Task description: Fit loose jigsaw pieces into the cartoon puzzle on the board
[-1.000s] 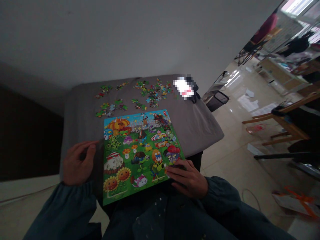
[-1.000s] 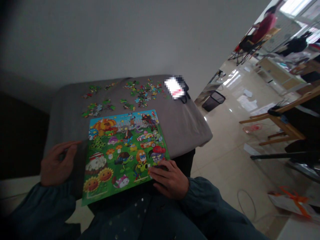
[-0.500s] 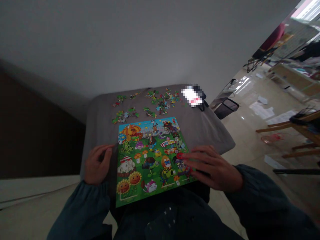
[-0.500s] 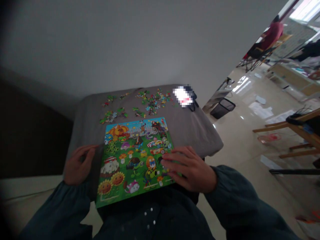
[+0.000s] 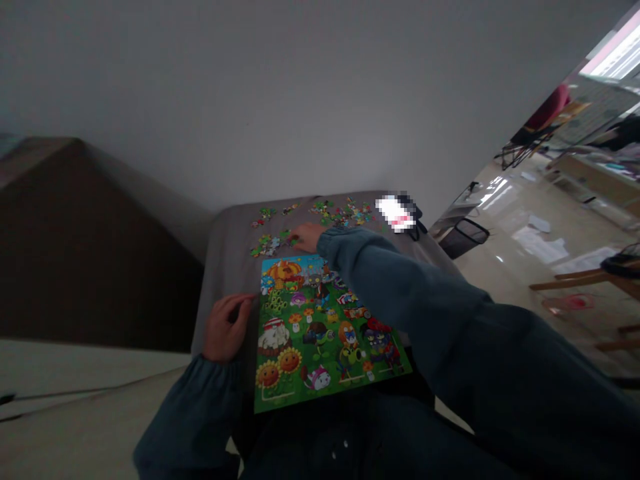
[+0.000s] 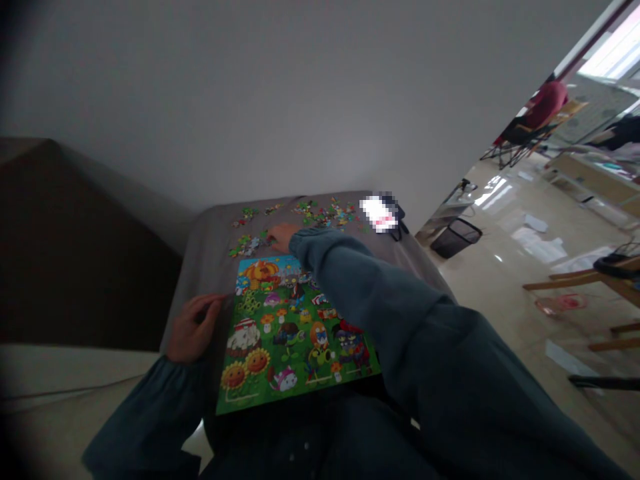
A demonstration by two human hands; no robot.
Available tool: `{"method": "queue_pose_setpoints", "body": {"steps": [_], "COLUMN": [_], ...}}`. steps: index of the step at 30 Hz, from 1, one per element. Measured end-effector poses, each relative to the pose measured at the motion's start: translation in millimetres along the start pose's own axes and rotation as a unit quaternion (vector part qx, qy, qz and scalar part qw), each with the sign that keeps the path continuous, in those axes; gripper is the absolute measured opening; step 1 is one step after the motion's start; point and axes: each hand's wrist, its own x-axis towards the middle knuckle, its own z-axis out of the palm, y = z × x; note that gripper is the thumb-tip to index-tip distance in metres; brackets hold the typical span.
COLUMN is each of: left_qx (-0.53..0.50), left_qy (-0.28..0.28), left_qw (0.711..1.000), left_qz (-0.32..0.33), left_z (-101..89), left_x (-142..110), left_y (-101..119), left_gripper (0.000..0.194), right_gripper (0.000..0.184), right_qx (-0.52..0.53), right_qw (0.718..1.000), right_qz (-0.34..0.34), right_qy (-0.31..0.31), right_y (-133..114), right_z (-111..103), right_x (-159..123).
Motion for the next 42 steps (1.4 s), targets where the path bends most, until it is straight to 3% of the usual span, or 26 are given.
{"method": "queue_pose_setpoints", "body": {"steps": [6, 11, 13, 16, 19, 23, 27, 33, 42], "left_qx": [-0.001, -0.003, -0.004, 0.001, 0.004, 0.009, 0.041, 0.073, 0.094], "left_qy": [0.001, -0.004, -0.006, -0.003, 0.002, -0.005, -0.012, -0.007, -0.009], "left_qw": [1.000, 1.000, 1.000, 1.000, 1.000, 1.000, 0.999, 0.997, 0.995], "left_qz": [0.018, 0.013, 0.005, -0.006, -0.016, -0.019, -0.024, -0.032, -0.044], "left_z": [0.7, -0.3, -0.9, -2.1, -3.7, -4.8, -3.6, -0.6, 0.1], "left_x": [1, 2, 2, 2, 2, 2, 2, 2, 1], "left_y": [0, 2, 2, 2, 4, 6, 7, 3, 5], "left_gripper": [0.034, 0.036, 0.038, 0.040, 0.039, 0.035, 0.035, 0.037, 0.040], "right_gripper": [0.039, 0.057, 0.056, 0.048, 0.041, 0.038, 0.039, 0.052, 0.054], "right_qx": [0.027, 0.053, 0.066, 0.116, 0.149, 0.181, 0.171, 0.167, 0.173], "right_qw": [0.999, 0.998, 0.997, 0.985, 0.977, 0.970, 0.962, 0.940, 0.942], "right_qz": [0.021, -0.003, -0.029, -0.103, -0.088, 0.000, 0.093, 0.209, 0.204], "right_qy": [0.007, 0.014, 0.025, 0.071, 0.123, 0.163, 0.193, 0.210, 0.203], "right_y": [7, 7, 9, 14, 17, 7, -14, -31, -26], "right_z": [23, 10, -1, -16, -16, 15, 53, 79, 86], "right_x": [25, 2, -26, -94, -176, -268, -320, -344, -346]}}
